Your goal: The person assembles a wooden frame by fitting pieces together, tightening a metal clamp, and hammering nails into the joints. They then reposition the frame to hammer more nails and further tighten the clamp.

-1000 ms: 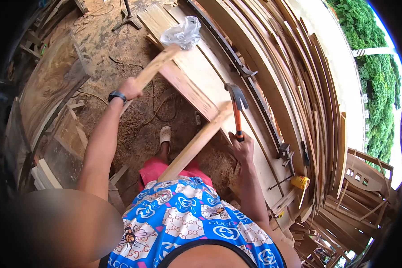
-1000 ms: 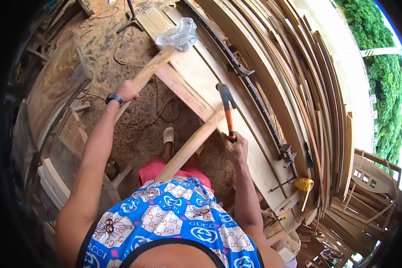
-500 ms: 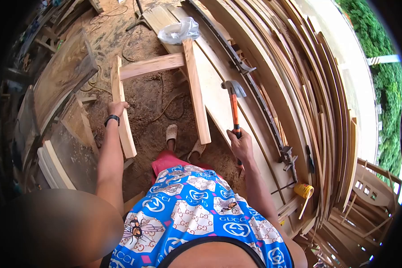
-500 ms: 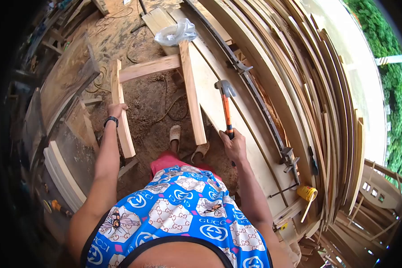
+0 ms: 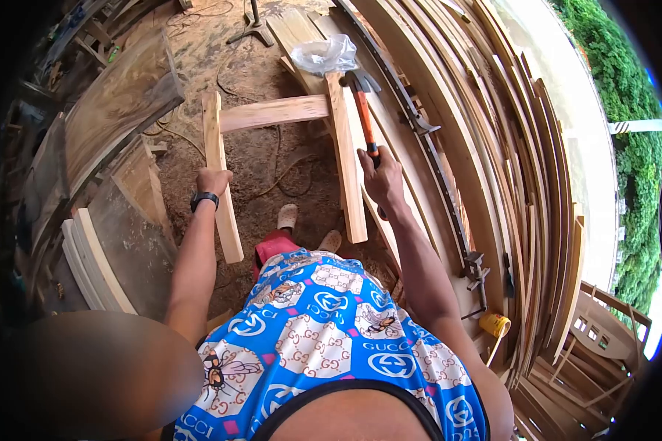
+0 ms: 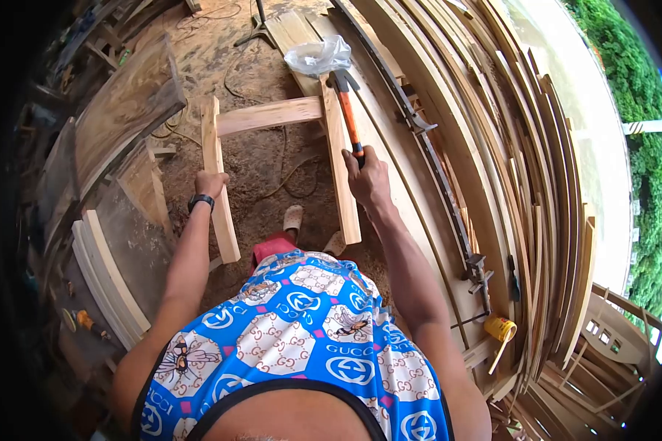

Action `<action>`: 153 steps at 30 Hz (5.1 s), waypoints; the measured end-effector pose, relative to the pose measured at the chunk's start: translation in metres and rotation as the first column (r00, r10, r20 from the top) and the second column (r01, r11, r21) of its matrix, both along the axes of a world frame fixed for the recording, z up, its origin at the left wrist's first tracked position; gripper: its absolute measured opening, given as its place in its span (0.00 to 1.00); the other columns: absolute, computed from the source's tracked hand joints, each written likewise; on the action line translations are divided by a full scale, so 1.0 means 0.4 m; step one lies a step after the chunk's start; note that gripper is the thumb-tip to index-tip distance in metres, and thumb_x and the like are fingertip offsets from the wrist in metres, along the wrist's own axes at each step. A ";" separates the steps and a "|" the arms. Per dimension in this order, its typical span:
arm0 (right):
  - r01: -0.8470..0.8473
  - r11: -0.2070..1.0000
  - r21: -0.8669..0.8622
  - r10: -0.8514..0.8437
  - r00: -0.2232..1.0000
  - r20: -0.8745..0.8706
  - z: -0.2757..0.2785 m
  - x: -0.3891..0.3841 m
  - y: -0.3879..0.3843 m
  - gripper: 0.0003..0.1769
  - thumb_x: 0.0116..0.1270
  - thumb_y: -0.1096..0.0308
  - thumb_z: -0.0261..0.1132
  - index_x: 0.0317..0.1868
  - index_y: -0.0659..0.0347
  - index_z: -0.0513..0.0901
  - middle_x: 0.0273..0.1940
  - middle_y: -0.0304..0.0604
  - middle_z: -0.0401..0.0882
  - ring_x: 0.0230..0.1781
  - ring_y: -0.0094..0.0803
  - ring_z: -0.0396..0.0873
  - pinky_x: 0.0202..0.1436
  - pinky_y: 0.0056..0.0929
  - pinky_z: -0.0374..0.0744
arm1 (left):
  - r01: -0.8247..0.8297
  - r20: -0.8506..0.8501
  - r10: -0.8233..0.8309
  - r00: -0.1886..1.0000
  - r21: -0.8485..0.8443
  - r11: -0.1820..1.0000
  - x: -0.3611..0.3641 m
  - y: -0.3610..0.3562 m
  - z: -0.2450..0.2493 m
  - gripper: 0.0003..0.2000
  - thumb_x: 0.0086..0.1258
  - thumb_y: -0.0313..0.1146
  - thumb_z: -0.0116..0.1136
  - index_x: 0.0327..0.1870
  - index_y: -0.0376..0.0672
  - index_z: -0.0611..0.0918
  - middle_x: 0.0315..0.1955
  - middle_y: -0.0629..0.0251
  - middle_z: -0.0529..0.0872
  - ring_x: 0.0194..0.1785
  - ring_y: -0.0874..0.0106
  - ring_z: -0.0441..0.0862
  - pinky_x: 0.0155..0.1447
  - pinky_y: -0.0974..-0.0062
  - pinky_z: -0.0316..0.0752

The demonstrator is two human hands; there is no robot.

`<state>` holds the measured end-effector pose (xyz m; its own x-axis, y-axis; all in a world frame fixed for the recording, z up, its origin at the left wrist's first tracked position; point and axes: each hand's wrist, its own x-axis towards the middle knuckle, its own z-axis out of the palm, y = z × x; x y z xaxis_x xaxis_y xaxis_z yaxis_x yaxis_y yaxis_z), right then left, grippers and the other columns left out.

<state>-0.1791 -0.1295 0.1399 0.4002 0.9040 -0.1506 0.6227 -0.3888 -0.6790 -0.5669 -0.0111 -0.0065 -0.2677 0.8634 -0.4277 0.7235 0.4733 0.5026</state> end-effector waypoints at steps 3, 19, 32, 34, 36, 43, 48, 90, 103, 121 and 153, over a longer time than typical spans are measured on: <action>0.002 1.000 0.022 -0.002 1.000 0.012 0.007 -0.019 0.043 0.22 0.75 0.51 0.66 0.38 0.66 0.76 0.24 0.62 0.81 0.26 0.60 0.81 0.33 0.53 0.76 | -0.030 -0.008 0.029 1.000 -0.024 0.999 0.000 0.004 -0.007 0.20 0.44 0.35 0.71 0.37 0.29 0.88 0.37 0.40 0.90 0.44 0.50 0.90 0.52 0.60 0.84; 0.029 0.900 0.435 -0.029 1.000 -0.006 0.053 -0.026 0.121 0.12 0.76 0.63 0.63 0.39 0.64 0.76 0.21 0.52 0.77 0.21 0.43 0.78 0.26 0.40 0.73 | -0.073 0.026 0.074 0.997 -0.022 0.997 0.019 0.010 0.021 0.20 0.46 0.33 0.71 0.39 0.28 0.87 0.37 0.39 0.90 0.45 0.49 0.90 0.51 0.60 0.83; 0.082 0.900 0.428 -0.089 0.996 -0.005 0.014 0.005 0.103 0.17 0.76 0.59 0.65 0.34 0.64 0.77 0.19 0.47 0.76 0.18 0.35 0.74 0.25 0.40 0.72 | -0.063 -0.030 0.063 0.998 -0.011 0.998 -0.011 0.021 -0.057 0.17 0.45 0.34 0.70 0.35 0.30 0.88 0.36 0.40 0.90 0.44 0.47 0.89 0.51 0.58 0.84; -0.006 0.994 0.113 -0.007 0.994 0.111 -0.135 0.043 0.077 0.18 0.74 0.57 0.65 0.36 0.66 0.78 0.25 0.61 0.81 0.27 0.58 0.83 0.30 0.51 0.76 | -0.070 -0.040 0.070 0.997 -0.013 0.997 0.003 0.021 -0.014 0.17 0.45 0.33 0.69 0.35 0.31 0.88 0.36 0.40 0.90 0.44 0.47 0.90 0.51 0.59 0.84; -0.020 0.930 -0.367 -0.004 0.998 -0.063 -0.136 0.090 0.115 0.26 0.74 0.50 0.63 0.43 0.73 0.83 0.34 0.66 0.85 0.36 0.63 0.85 0.42 0.56 0.81 | -0.050 0.012 0.051 0.999 -0.031 0.998 0.017 0.018 0.035 0.16 0.46 0.33 0.69 0.35 0.32 0.89 0.36 0.40 0.90 0.44 0.48 0.90 0.50 0.58 0.83; 0.051 0.998 0.027 -0.053 0.998 0.046 -0.041 0.011 0.083 0.20 0.74 0.55 0.65 0.36 0.67 0.78 0.29 0.67 0.82 0.32 0.66 0.82 0.37 0.56 0.76 | -0.068 -0.012 0.068 0.998 0.003 0.998 0.012 0.024 0.030 0.15 0.45 0.32 0.69 0.33 0.32 0.89 0.35 0.42 0.90 0.42 0.50 0.90 0.49 0.60 0.83; -0.107 0.953 -0.283 0.149 0.980 0.129 -0.082 0.079 0.117 0.20 0.72 0.56 0.64 0.41 0.70 0.82 0.33 0.68 0.84 0.38 0.64 0.85 0.44 0.56 0.80 | -0.037 -0.007 0.037 0.999 0.001 0.999 0.011 0.035 0.048 0.16 0.46 0.31 0.69 0.36 0.31 0.88 0.36 0.43 0.91 0.43 0.50 0.90 0.49 0.60 0.83; 0.549 0.788 -0.279 -0.479 0.831 0.283 -0.245 0.120 -0.306 0.26 0.55 0.52 0.78 0.44 0.67 0.87 0.39 0.55 0.87 0.41 0.46 0.86 0.50 0.44 0.81 | 0.053 0.143 -0.047 0.989 -0.042 0.998 0.011 0.036 0.063 0.18 0.43 0.37 0.73 0.32 0.30 0.88 0.34 0.41 0.90 0.41 0.49 0.90 0.50 0.60 0.83; 0.197 0.851 0.486 -0.369 0.884 0.287 0.281 0.070 -0.308 0.22 0.59 0.70 0.77 0.54 0.61 0.85 0.47 0.50 0.85 0.47 0.42 0.84 0.53 0.38 0.82 | 0.374 0.404 -0.538 0.740 0.417 0.828 0.183 0.058 0.108 0.19 0.48 0.39 0.79 0.23 0.35 0.80 0.20 0.69 0.81 0.26 0.75 0.79 0.33 0.71 0.76; 0.414 0.890 -0.190 -0.455 0.812 -0.365 0.364 -0.075 -1.166 0.15 0.56 0.63 0.77 0.44 0.56 0.87 0.36 0.46 0.89 0.39 0.43 0.87 0.45 0.42 0.81 | 0.800 0.398 -0.773 -0.495 0.556 -0.227 0.823 -0.635 0.543 0.35 0.54 0.25 0.77 0.66 0.35 0.75 0.56 0.55 0.82 0.57 0.62 0.83 0.62 0.67 0.78; 0.868 0.189 -0.459 -0.982 0.180 -0.065 -1.109 0.077 -1.763 0.28 0.62 0.61 0.69 0.65 0.51 0.81 0.56 0.57 0.85 0.59 0.54 0.82 0.62 0.50 0.80 | 0.730 0.236 -0.893 0.382 -0.670 0.135 0.330 -0.304 0.255 0.19 0.71 0.29 0.64 0.60 0.31 0.80 0.40 0.59 0.89 0.39 0.69 0.87 0.45 0.73 0.83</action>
<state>-0.1482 -0.8347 -0.3038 0.7872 -0.2256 -0.5739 -0.5394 -0.7029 -0.4636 -0.4347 -0.1325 0.0954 0.2857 0.1723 -0.9427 0.9067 -0.3670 0.2077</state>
